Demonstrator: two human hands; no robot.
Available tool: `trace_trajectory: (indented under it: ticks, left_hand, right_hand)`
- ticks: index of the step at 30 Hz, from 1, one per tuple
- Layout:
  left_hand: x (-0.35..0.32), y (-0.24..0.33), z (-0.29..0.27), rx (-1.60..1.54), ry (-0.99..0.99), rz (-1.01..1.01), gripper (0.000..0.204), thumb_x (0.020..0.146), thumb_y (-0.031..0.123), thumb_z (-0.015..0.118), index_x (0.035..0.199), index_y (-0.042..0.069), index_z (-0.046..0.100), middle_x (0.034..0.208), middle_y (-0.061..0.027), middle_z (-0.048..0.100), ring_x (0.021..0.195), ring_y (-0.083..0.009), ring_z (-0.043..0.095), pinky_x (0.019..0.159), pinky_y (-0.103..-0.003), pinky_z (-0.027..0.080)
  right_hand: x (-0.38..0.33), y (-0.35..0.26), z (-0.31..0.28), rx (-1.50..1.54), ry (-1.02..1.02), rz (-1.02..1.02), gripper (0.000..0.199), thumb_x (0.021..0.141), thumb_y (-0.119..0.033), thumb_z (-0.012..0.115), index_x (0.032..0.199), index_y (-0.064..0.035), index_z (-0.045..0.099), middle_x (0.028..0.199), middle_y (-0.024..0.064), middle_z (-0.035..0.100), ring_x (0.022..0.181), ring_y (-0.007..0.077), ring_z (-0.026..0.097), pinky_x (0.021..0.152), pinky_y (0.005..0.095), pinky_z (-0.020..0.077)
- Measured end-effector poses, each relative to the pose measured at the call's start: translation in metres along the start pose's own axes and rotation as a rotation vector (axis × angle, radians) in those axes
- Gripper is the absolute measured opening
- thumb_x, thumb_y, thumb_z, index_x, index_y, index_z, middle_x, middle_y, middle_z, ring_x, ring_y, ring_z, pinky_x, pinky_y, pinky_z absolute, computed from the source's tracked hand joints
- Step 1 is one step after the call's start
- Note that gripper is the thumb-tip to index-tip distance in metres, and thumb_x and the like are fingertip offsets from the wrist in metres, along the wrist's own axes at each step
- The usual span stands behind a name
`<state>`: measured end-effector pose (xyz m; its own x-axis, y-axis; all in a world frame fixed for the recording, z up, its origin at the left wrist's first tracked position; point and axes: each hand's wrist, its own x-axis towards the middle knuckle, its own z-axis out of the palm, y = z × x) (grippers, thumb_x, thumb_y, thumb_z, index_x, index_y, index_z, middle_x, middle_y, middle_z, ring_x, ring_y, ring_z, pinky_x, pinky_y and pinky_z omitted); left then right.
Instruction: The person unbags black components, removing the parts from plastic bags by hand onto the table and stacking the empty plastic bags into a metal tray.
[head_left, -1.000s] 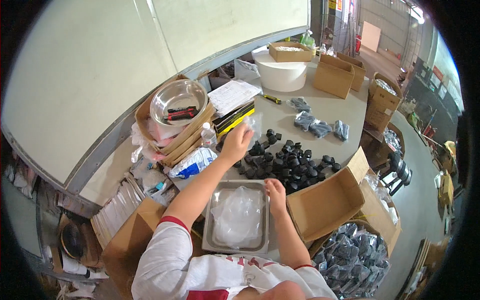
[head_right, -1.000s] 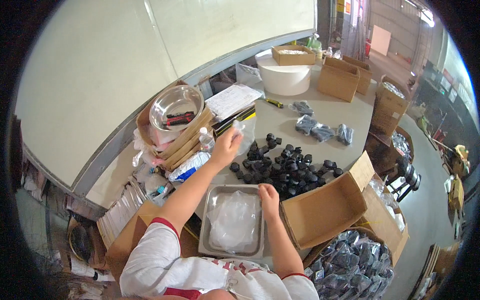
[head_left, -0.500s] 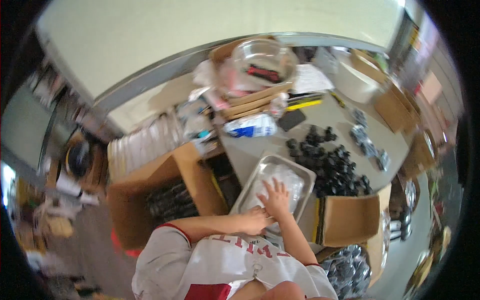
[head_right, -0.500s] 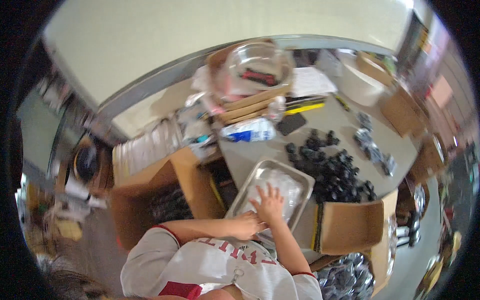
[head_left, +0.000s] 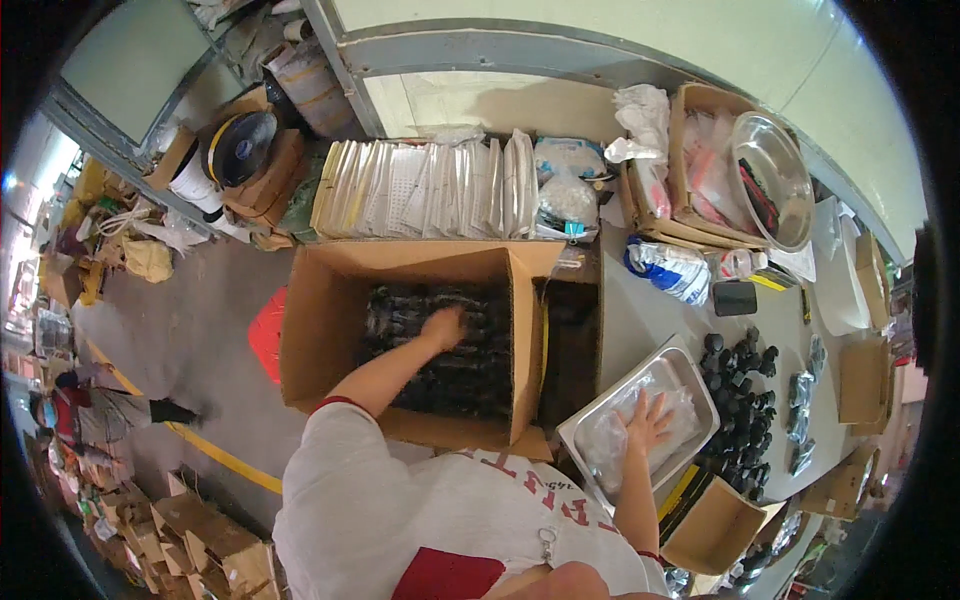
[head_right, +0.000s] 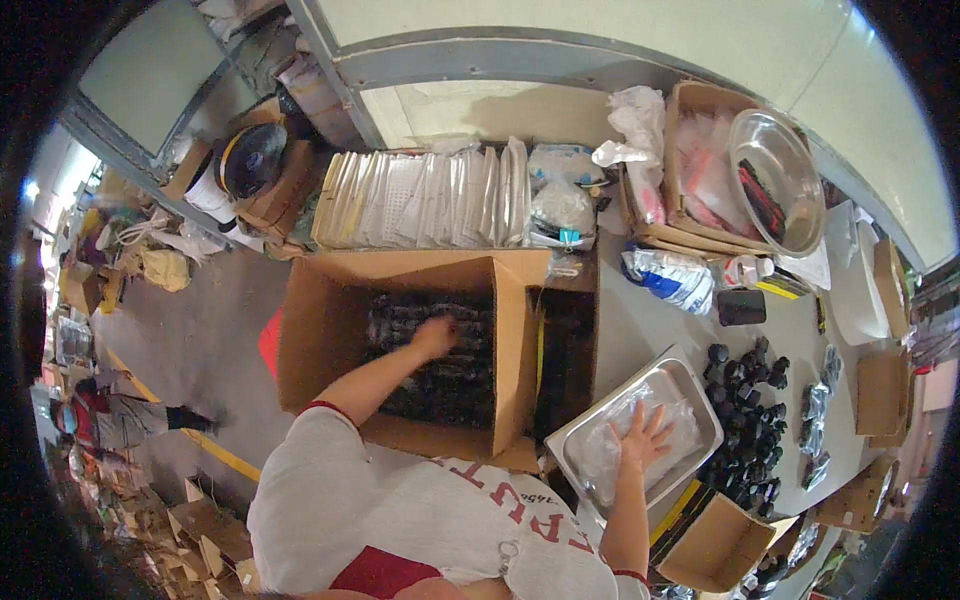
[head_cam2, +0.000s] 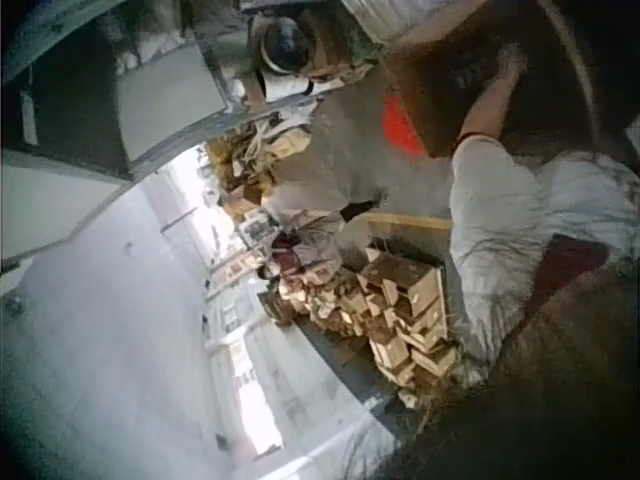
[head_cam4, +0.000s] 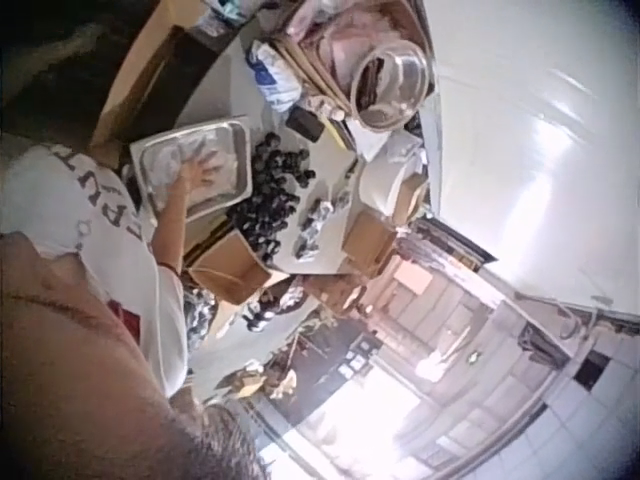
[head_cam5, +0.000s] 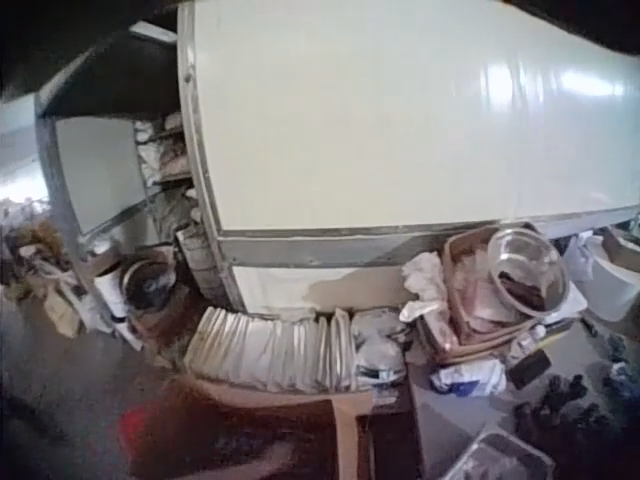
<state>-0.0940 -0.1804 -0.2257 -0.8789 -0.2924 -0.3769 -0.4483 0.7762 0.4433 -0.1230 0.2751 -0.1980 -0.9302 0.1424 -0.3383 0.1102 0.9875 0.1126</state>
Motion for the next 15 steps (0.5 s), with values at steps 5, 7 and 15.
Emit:
trace_trajectory:
  ticks: [5, 7, 15]
  left_hand:
    - [-0.016, 0.007, 0.112, 0.081, -0.463, 0.315, 0.041, 0.078, 0.020, 0.059, 0.118, 0.013, 0.056, 0.115, -0.0220, 0.056, 0.103, -0.0371, 0.056, 0.086, -0.043, 0.047]
    - [-0.011, -0.017, 0.188, 0.172, -0.329, 0.479, 0.042, 0.078, 0.021, 0.059, 0.119, 0.011, 0.055, 0.116, -0.0222, 0.056, 0.104, -0.0367, 0.056, 0.087, -0.044, 0.046]
    - [0.018, 0.004, 0.222, -0.178, -0.533, -0.281, 0.039, 0.083, 0.029, 0.061, 0.117, 0.011, 0.059, 0.113, -0.0174, 0.058, 0.107, -0.0299, 0.054, 0.090, -0.045, 0.043]
  right_hand:
    - [-0.003, 0.012, -0.025, 0.143, -0.039, -0.058, 0.057, 0.087, -0.043, 0.053, 0.138, -0.0277, 0.036, 0.150, 0.0093, 0.019, 0.136, 0.0372, 0.015, 0.103, 0.0604, 0.0206]
    - [0.006, 0.032, -0.032, 0.858, 0.159, -0.240, 0.042, 0.093, -0.032, 0.045, 0.129, -0.0096, 0.048, 0.135, 0.0156, 0.041, 0.126, 0.0341, 0.036, 0.103, 0.0454, 0.0288]
    - [-0.053, -0.021, -0.104, 0.788, 0.468, -0.311, 0.024, 0.089, -0.021, 0.052, 0.101, -0.0004, 0.059, 0.106, 0.0173, 0.056, 0.102, 0.0331, 0.052, 0.090, 0.0397, 0.0395]
